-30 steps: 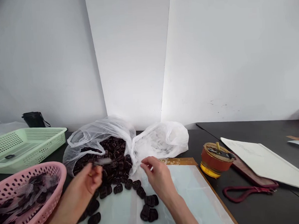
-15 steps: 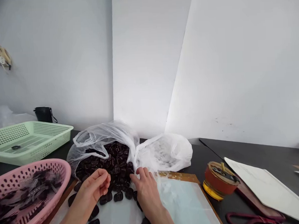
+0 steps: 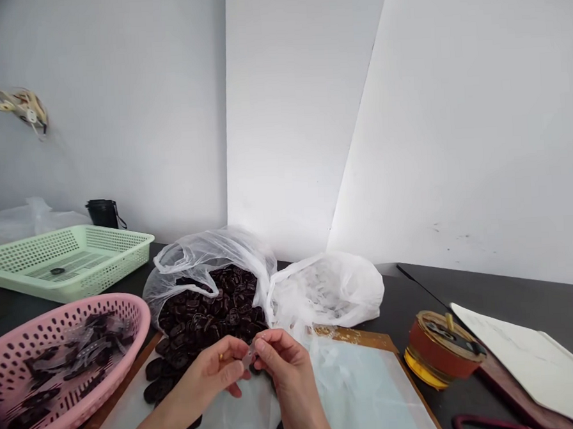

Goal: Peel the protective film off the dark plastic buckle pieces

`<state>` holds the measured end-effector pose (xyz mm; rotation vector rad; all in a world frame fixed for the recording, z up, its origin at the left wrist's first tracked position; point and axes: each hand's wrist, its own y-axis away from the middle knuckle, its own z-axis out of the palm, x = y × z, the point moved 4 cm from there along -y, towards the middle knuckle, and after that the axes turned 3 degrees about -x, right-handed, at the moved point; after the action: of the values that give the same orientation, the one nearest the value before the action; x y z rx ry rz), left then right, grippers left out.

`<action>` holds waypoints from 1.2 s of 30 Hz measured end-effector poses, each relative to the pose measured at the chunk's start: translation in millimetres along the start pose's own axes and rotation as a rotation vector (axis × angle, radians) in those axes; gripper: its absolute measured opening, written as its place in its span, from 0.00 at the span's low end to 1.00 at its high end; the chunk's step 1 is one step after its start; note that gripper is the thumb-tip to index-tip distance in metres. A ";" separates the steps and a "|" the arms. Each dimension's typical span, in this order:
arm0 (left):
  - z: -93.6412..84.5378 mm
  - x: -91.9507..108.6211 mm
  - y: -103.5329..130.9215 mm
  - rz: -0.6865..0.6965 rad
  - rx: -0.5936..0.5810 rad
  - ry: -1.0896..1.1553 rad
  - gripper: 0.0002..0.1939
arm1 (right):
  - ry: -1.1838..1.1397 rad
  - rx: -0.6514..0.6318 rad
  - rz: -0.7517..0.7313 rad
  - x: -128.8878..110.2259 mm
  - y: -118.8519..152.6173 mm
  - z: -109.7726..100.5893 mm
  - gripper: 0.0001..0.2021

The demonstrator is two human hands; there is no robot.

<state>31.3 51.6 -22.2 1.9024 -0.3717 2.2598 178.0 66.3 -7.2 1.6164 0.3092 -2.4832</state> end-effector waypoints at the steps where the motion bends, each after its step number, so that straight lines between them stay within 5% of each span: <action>1: 2.6 -2.2 0.5 -0.015 -0.015 -0.007 0.15 | -0.030 -0.007 0.017 1.1 0.6 2.6 0.12; 10: 3.2 -9.6 2.7 -0.170 -0.068 -0.040 0.18 | -0.077 0.072 0.040 8.2 -1.5 -8.2 0.13; 17: -14.4 11.5 3.5 0.053 0.158 -0.870 0.09 | -0.118 0.036 0.013 -8.0 -1.9 -7.9 0.14; 23: -7.6 0.2 4.2 0.036 0.078 -1.171 0.13 | -0.053 0.019 0.047 -11.8 -1.1 -13.3 0.14; 26: -10.1 -1.4 3.2 0.031 0.113 -0.966 0.10 | 0.000 -0.004 0.079 -10.1 -0.3 -12.5 0.13; 32: -17.3 -6.8 -1.8 -0.146 0.203 0.070 0.09 | 0.036 -0.022 0.178 1.7 -0.5 -10.4 0.16; 36: -11.5 -4.7 -0.7 -0.162 0.216 0.396 0.08 | -0.020 -0.052 0.215 10.9 0.5 -7.2 0.15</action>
<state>21.5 55.8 -28.6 1.4482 0.0805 2.5656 180.1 67.5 -20.1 1.5168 0.1840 -2.3099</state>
